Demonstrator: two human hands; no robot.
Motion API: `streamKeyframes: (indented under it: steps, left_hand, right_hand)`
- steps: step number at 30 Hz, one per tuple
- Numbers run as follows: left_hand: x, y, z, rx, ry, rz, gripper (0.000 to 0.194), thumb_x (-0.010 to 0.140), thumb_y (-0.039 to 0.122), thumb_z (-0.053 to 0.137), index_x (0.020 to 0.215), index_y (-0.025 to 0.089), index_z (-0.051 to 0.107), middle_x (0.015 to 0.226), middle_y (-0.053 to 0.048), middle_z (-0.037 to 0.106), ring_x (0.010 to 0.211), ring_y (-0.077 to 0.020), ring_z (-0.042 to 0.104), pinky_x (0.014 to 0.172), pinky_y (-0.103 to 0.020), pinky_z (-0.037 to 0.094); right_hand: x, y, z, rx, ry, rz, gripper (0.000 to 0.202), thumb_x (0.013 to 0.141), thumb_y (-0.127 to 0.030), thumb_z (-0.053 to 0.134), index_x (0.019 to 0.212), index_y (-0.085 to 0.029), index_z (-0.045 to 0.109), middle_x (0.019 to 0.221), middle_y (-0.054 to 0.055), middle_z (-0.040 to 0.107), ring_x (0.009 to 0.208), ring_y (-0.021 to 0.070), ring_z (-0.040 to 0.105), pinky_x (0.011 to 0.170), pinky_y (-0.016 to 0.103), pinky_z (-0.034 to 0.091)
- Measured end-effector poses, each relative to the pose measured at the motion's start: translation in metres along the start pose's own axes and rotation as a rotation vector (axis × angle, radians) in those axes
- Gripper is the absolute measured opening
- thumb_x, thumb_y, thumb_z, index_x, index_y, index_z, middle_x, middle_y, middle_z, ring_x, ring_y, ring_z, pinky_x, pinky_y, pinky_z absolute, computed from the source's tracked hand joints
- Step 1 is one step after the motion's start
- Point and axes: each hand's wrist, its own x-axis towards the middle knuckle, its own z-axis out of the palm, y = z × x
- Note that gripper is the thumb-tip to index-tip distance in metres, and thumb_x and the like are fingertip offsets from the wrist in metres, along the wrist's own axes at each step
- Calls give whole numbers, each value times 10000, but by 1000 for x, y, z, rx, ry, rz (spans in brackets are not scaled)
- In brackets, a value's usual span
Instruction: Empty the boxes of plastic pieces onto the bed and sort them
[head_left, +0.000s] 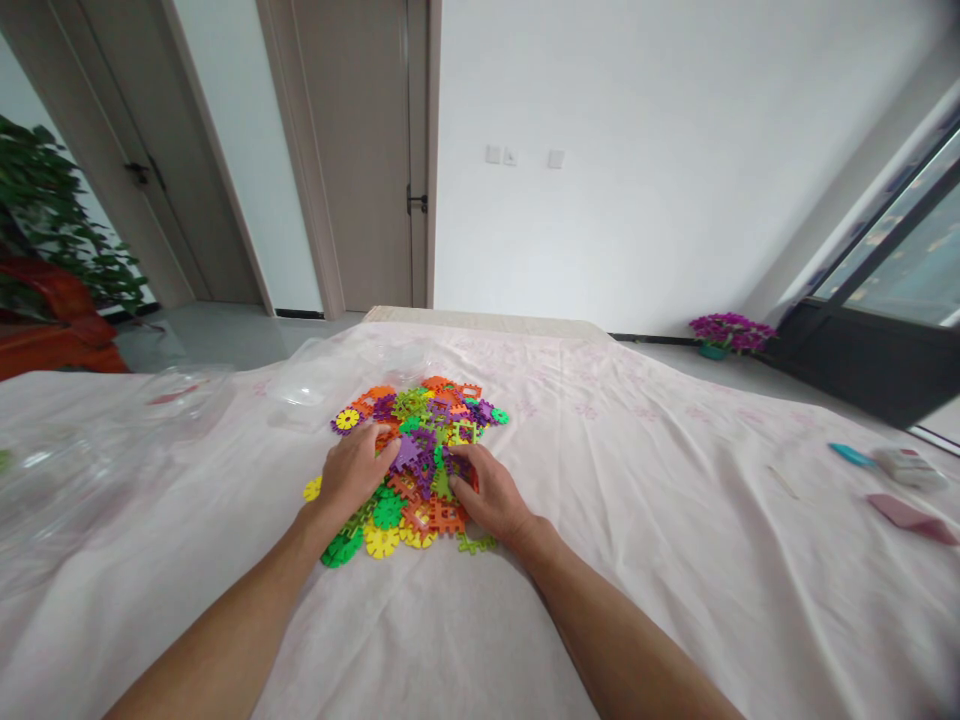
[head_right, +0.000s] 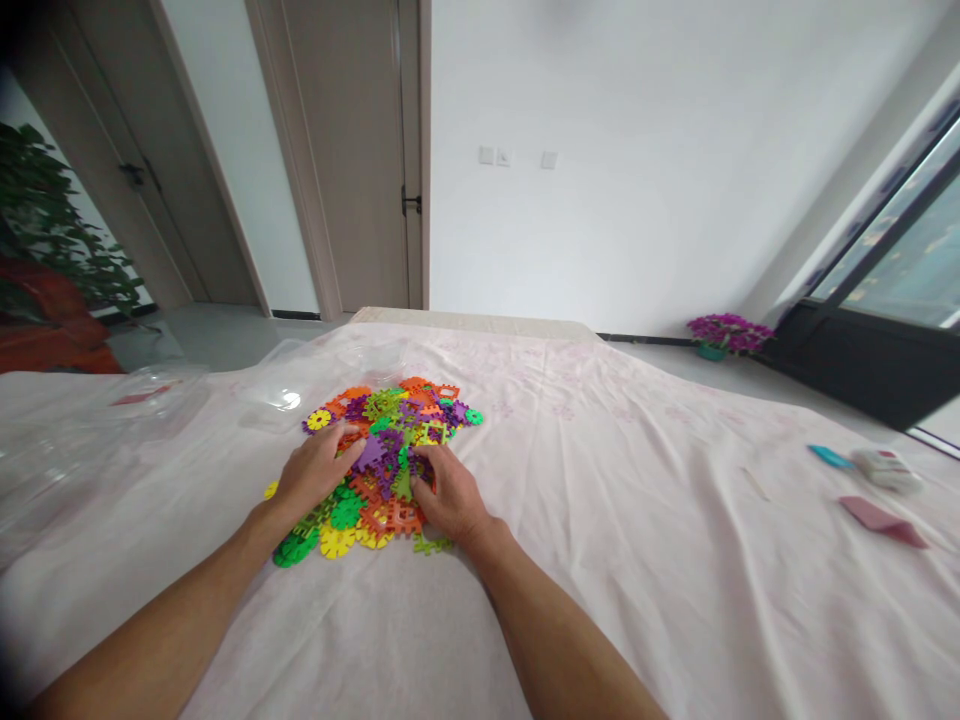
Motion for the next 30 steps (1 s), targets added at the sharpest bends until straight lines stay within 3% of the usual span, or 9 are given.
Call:
streamKeyframes:
  steps: [9,19,30]
  left_hand:
    - [2,1,-11,56,-107,-127,432,946,488,419,1235,238,622,1316,-110,661,1163,-306,630,941,-441,471]
    - [5,-7,-10,-82,-36,-188,381,948,468,413,1162,270,659,1259,-49,700,1107,-250,663,882,-355,485]
    - [4,-5,-18,-128,57,-231,399,940,509,410,1077,284,709,1142,-34,747,1032,-267,679,810,-329,479]
  right_hand:
    - [1,-4,-1,-8,-13,12,397,858,-169,582,1249,-236,567,1131,59,650,1030,226,618,940,369,495]
    - [1,-2,0,-2,-13,3,389,857,-161,578,1240,-231,566,1128,60,643,1034,226,611,944,365,487]
    - [1,-2,0,5,-3,9,390,850,-156,579,1234,-225,578,1102,54,643,1006,218,612,919,348,482]
